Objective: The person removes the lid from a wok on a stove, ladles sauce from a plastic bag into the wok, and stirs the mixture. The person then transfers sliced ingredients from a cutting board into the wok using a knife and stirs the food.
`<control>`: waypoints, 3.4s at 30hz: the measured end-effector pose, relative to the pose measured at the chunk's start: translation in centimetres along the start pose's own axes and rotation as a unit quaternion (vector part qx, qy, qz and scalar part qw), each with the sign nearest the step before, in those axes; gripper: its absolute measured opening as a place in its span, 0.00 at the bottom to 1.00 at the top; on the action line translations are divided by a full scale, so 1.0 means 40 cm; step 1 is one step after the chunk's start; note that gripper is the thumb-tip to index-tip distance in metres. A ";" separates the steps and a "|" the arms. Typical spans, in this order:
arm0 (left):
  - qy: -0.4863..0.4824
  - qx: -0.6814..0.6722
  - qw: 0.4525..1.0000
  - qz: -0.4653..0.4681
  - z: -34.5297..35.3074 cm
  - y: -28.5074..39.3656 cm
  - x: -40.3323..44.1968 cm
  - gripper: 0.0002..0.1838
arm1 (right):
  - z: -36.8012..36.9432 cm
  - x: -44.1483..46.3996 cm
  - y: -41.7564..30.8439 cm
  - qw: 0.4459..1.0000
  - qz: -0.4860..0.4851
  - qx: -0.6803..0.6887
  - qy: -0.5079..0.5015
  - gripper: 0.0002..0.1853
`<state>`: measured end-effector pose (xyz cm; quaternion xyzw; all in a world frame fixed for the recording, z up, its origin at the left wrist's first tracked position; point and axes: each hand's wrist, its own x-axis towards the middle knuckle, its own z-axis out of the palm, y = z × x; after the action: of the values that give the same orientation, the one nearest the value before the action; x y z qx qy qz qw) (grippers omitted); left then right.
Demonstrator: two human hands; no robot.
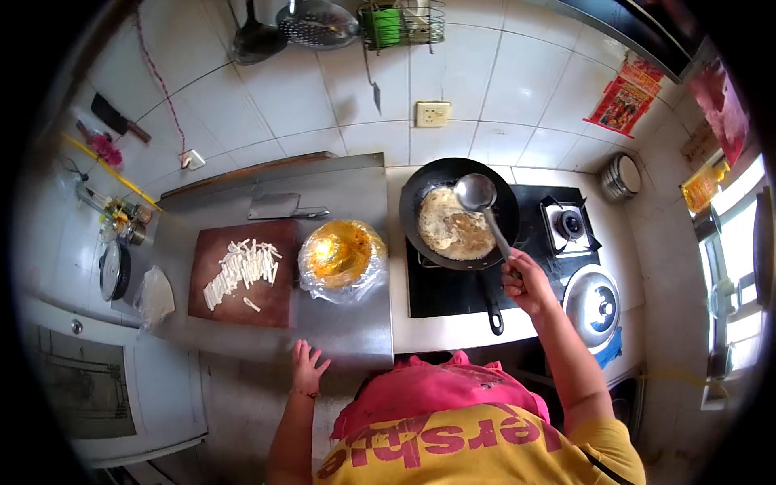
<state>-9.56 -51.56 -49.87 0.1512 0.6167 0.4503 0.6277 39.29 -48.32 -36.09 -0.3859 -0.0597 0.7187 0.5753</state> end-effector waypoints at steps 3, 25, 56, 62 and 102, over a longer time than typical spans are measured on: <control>-0.034 0.014 0.999 0.005 -0.036 0.020 0.011 0.32 | 0.115 -0.001 0.078 0.997 0.060 -0.012 -0.046 0.08; -0.132 0.583 0.635 0.488 -0.410 0.426 0.328 0.21 | 0.408 0.224 0.557 0.745 0.076 -0.638 0.177 0.18; -0.147 0.741 0.562 0.336 -0.224 0.648 0.647 0.19 | 0.697 1.049 0.642 0.261 -0.122 -0.958 -0.005 0.16; -0.084 0.646 0.587 0.480 -0.337 0.702 0.588 0.22 | 0.822 0.879 0.599 0.384 -0.219 -0.894 0.073 0.13; 0.022 0.283 0.817 0.502 -0.384 0.485 0.700 0.18 | 0.698 0.404 1.229 0.918 0.046 -0.338 0.202 0.16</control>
<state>-35.54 -25.46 -56.24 0.6011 0.5691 0.5119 0.2297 -17.16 -40.46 -50.58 -0.6967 -0.1635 0.5879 0.3772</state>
